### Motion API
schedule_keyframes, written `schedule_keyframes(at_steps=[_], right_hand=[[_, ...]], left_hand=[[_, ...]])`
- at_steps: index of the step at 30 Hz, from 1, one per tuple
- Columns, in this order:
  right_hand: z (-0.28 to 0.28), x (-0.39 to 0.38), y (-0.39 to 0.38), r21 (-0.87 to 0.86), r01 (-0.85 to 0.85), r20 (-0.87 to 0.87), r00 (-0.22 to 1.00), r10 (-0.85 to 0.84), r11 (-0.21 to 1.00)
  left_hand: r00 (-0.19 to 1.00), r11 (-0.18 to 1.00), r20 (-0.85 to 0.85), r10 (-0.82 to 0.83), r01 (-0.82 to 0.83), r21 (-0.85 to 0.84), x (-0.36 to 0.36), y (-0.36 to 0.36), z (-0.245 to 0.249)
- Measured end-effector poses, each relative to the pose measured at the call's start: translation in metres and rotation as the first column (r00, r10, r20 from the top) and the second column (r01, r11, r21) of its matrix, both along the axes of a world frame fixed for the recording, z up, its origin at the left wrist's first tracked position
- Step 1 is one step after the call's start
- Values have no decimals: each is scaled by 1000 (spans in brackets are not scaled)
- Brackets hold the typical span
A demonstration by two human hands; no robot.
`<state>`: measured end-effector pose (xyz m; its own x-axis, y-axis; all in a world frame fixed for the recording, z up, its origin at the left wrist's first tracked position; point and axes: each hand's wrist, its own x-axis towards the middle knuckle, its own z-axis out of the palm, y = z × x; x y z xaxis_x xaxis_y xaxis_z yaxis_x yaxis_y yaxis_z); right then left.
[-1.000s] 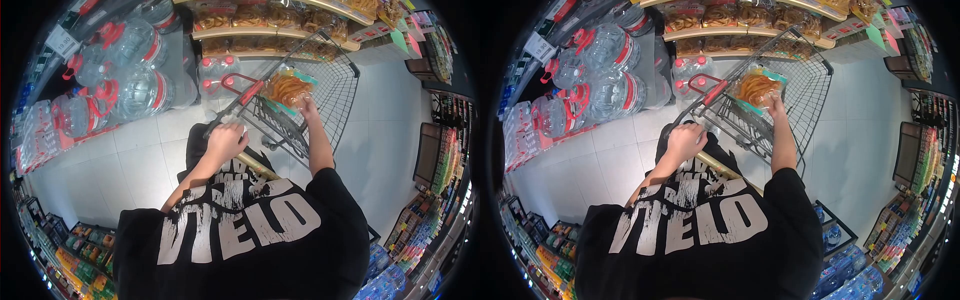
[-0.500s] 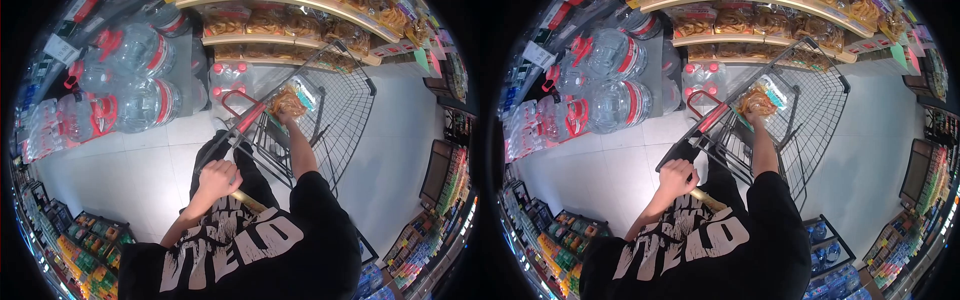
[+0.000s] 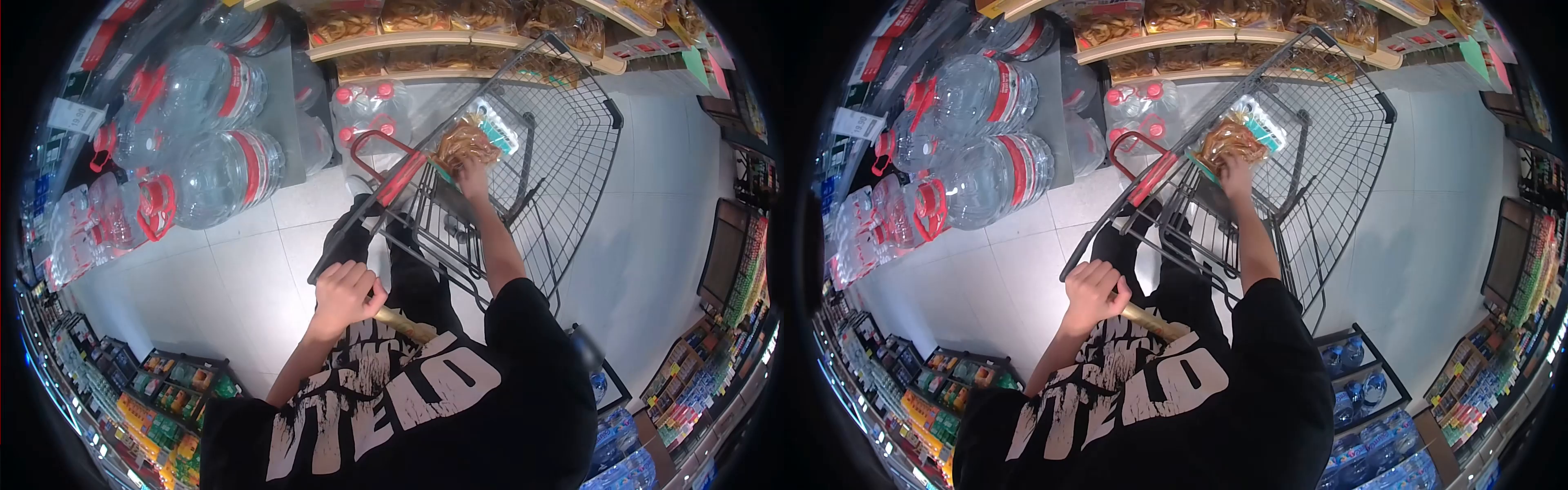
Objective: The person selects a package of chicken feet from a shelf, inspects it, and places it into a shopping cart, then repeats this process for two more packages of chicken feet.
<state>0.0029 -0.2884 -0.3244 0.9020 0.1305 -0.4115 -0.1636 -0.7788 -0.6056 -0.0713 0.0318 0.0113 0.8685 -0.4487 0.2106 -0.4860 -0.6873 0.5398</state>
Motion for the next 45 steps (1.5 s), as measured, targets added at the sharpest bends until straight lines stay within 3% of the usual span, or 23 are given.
schedule_keyframes(at_steps=[2,3,5,6,8,9,11,12,14,15,17,19,21,22,24,26,28,30,33,37,41,43,45], right_hand=[[11,-3,-8,-27,503,460,774,-436,864],[-4,-3,-14,-28,512,457,770,-445,858],[-50,-1,-31,30,906,291,396,-871,422],[-59,1,-43,32,910,286,388,-876,413],[-78,9,-58,147,988,-326,0,-945,-50],[-50,18,-51,199,973,-378,-37,-925,-120],[-73,34,-54,446,822,-565,-48,-823,-354],[-68,45,-49,444,818,-574,-53,-817,-365],[-42,52,-40,407,899,-523,83,-848,-164],[-46,43,-42,389,905,-530,65,-846,-174],[-70,44,-58,503,860,-411,320,-854,80],[-62,46,-55,500,863,-379,297,-876,77],[-15,51,-44,296,939,-603,44,-796,-173],[-89,34,-65,589,738,-685,240,-688,-329],[-77,25,-56,519,747,-578,-50,-814,-414],[-59,22,-42,357,834,-473,-228,-851,-421],[-52,14,-40,362,906,-404,-61,-913,-220],[-57,16,-46,249,968,-138,73,-988,37],[6,26,-63,329,929,-297,269,-916,166],[106,22,-71,521,719,-188,622,-760,459],[227,9,-19,712,343,216,723,-656,613],[273,-9,13,483,239,512,703,-494,842],[309,-28,59,565,111,477,764,-434,817]], left_hand=[[1000,1000,15,-12,12,-17,1,-1,-2],[1000,1000,12,-23,23,-16,2,-1,-2],[998,999,32,-49,48,18,3,1,0],[996,998,65,-59,58,17,4,1,-1],[997,997,49,-65,62,51,6,-4,0],[997,997,39,-60,58,53,6,-5,1],[996,996,41,-73,71,55,8,-5,-1],[997,991,18,-80,78,110,10,-6,2],[994,979,-12,-108,109,170,13,-4,3],[993,977,-31,-117,121,174,12,-4,5],[993,977,-43,-111,117,180,15,-4,5],[993,975,-32,-114,118,188,17,-5,5],[994,981,9,-111,108,162,17,-5,4],[994,981,28,-108,102,164,17,-6,5],[990,979,18,-136,132,154,19,-6,7],[990,987,51,-128,123,100,22,-6,4],[991,991,44,-124,122,55,27,-8,5],[987,991,95,-131,127,51,33,-12,3],[983,990,123,-136,129,60,42,-14,-3],[984,996,159,-76,81,-24,55,-20,-18],[976,996,215,-26,45,-80,71,-34,-27],[965,997,257,-43,58,-51,77,-42,-29],[968,985,234,-85,118,-130,82,-46,-32]])
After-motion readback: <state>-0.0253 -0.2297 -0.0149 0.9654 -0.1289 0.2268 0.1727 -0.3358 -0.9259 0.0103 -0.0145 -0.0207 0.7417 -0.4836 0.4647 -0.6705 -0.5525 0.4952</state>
